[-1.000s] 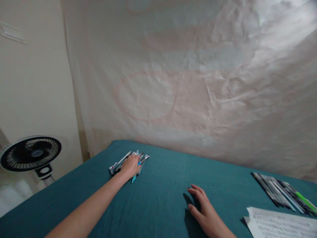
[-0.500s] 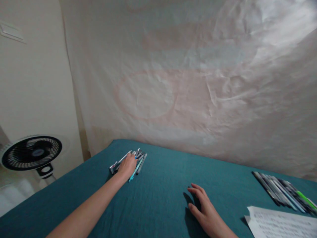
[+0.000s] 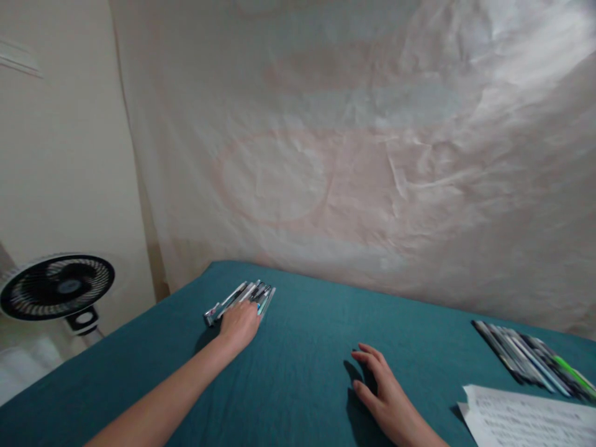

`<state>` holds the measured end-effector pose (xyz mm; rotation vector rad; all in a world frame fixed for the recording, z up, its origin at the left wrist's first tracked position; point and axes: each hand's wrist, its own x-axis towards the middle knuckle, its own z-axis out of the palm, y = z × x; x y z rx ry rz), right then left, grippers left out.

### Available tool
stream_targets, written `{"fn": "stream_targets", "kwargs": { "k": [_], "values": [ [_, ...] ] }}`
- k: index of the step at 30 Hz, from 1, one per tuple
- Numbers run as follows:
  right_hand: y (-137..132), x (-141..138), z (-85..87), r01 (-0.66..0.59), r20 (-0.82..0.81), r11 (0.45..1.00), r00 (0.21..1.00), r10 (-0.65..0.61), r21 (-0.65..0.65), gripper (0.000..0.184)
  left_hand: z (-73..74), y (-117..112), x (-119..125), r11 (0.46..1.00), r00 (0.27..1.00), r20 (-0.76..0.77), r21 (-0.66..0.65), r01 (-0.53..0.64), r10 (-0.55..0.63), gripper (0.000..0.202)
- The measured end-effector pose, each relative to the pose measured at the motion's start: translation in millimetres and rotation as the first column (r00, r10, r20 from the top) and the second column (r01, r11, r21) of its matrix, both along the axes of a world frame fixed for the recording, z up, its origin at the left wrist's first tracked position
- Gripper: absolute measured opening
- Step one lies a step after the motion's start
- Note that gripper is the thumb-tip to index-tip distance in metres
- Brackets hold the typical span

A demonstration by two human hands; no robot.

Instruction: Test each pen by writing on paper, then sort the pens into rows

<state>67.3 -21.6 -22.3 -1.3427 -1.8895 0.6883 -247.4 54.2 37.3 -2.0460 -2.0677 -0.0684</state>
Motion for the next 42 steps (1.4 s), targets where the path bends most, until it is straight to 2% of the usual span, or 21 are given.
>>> {"fn": "stream_targets", "kwargs": {
  "k": [6,11,15,19,26,30,36,39,42],
  "values": [
    [-1.3,-0.4,0.9,0.003,0.010,1.000,1.000,-0.003,-0.008,0.038,5.0,-1.6,3.8,0.992,0.997,0.017,-0.101,-0.069,0.071,0.030],
    [-1.5,-0.2,-0.1,-0.008,0.017,1.000,1.000,0.009,-0.003,0.037,6.3,17.0,-0.6,0.992,0.996,0.030,-0.093,-0.085,0.088,0.029],
    [-1.5,-1.1,1.4,-0.014,0.033,1.000,0.999,0.014,-0.003,0.038,2.9,26.7,4.7,0.995,0.996,0.046,-0.062,-0.073,0.076,0.031],
    [-2.6,-1.7,3.8,-0.003,0.038,1.000,0.999,0.003,-0.007,0.038,-5.7,22.7,13.0,1.000,0.998,0.054,0.009,-0.025,0.025,0.034],
    [-2.9,-1.4,3.4,-0.002,0.041,1.000,0.999,0.002,-0.010,0.039,-15.3,15.0,13.2,1.000,0.999,0.043,0.010,-0.009,0.009,0.031],
    [-2.7,-1.9,3.6,0.000,0.041,1.000,0.999,0.000,-0.002,0.038,-15.4,10.7,9.9,1.000,0.999,0.037,-0.014,-0.027,0.028,0.032],
    [-4.1,-1.6,3.9,-0.002,0.053,1.000,0.999,0.002,0.011,0.039,-10.3,-7.6,-3.5,0.999,1.000,0.016,-0.040,-0.003,0.004,0.030],
    [-4.9,-2.4,4.4,-0.003,0.049,1.000,0.999,0.002,0.019,0.038,-6.6,-7.4,-8.6,1.000,1.000,0.021,0.016,0.023,-0.023,0.031],
    [-4.7,-3.3,4.4,0.000,0.039,1.000,0.999,-0.001,0.018,0.038,-7.7,6.0,-11.3,0.993,0.996,0.054,0.096,0.061,-0.067,0.041]
  ]
}}
